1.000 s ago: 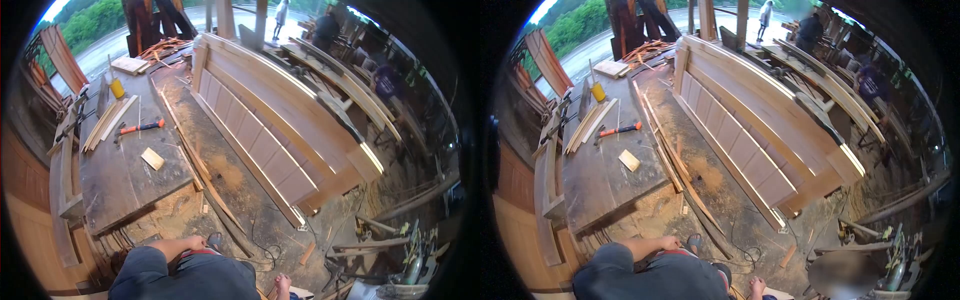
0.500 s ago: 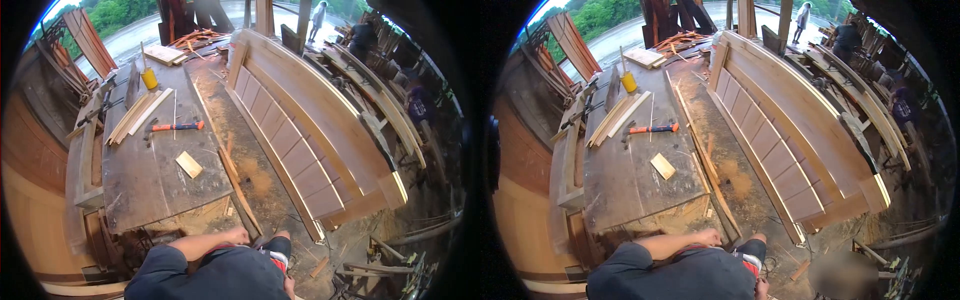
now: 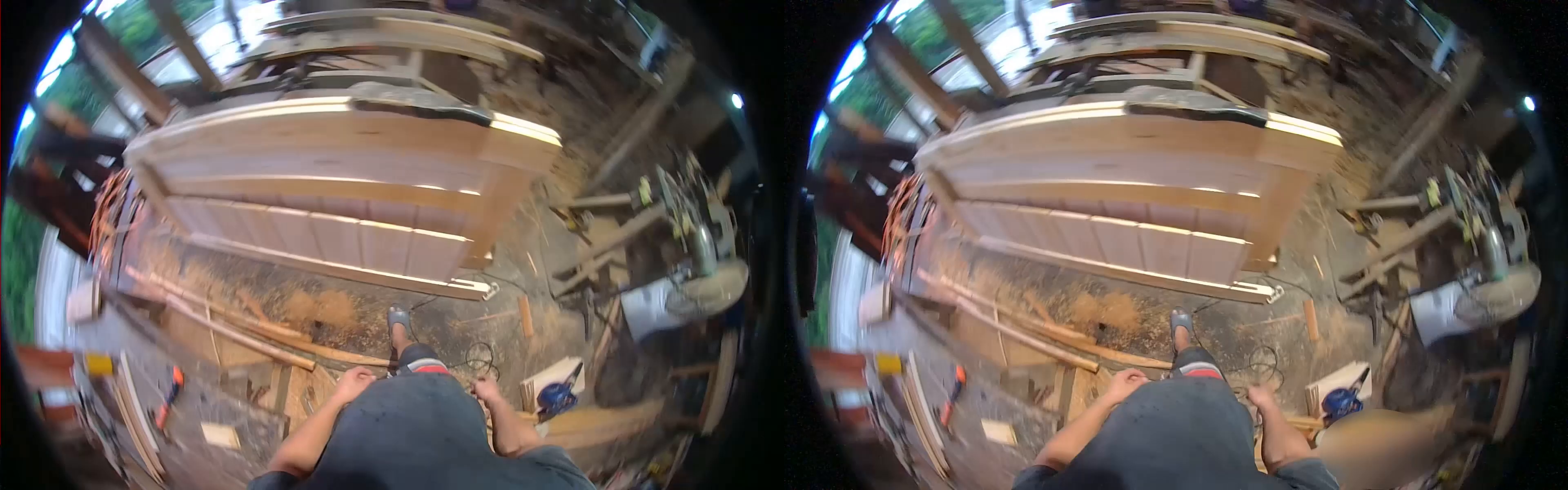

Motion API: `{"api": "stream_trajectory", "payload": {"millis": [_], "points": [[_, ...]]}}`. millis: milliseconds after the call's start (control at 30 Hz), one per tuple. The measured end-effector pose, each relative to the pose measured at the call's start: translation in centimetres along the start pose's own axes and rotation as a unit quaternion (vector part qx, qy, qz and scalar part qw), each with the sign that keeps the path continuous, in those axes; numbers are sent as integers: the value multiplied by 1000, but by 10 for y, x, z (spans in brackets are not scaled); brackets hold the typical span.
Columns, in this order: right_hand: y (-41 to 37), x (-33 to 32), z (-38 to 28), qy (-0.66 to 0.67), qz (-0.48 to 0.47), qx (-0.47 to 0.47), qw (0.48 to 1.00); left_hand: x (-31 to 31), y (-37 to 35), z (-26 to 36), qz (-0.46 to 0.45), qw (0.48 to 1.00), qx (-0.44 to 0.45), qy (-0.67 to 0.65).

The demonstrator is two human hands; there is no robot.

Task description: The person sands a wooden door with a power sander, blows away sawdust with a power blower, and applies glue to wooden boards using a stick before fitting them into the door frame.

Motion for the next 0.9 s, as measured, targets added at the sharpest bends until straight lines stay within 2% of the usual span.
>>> {"api": "stream_trajectory", "payload": {"millis": [67, 133, 200, 233, 300, 333, 367, 433, 467, 567, 600, 700, 767, 833, 900], "points": [[40, 5, -17, -55, -2, -16, 998, -36, 18, 15, 2, 997, -68, 34], [16, -2, -93, 18, 3, -16, 1000, -58, 55, -39, -31, 982, -156, 103], [20, -5, -154, -3, 34, -69, 997, -88, 125, -87, -40, 985, -92, 140], [27, -1, -177, 13, 20, -98, 995, -98, 136, -96, -48, 984, -68, 157], [39, 4, -205, 61, 48, -126, 989, -130, 152, -52, 3, 996, -42, 76], [35, 6, -220, 107, 27, -96, 989, -147, 172, -21, 33, 999, -24, 32], [29, 7, -239, 153, 5, -69, 986, -157, 193, 0, 33, 999, -36, 20], [30, 7, -251, 158, 20, -71, 985, -170, 221, 26, 32, 997, -66, -7], [28, 6, -254, 160, 30, -71, 984, -174, 243, 37, 52, 998, 6, 43], [22, 4, -225, 220, 101, -23, 970, -164, 275, 84, -38, 999, 13, -11], [16, 6, -204, 248, 110, 22, 962, -161, 290, 88, -61, 998, 15, 26], [9, 13, -132, 200, 185, 38, 961, -151, 336, 103, -110, 983, 52, 139], [-32, 0, -113, 242, 220, 66, 943, -148, 359, 113, -146, 975, 50, 162], [-68, -19, -90, 335, 269, 102, 897, -149, 380, 122, -172, 959, 53, 217], [-88, -8, -46, 506, 381, 132, 763, -146, 395, 148, -186, 949, 80, 243]]}}
Point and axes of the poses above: each hand's wrist, its own y-axis towards the middle knuckle, its own x-axis out of the palm, z = x × y, the point moved 8 cm from there along y, towards the middle knuckle, and after that the axes turned 5 degrees about y, right-handed, at the moved point
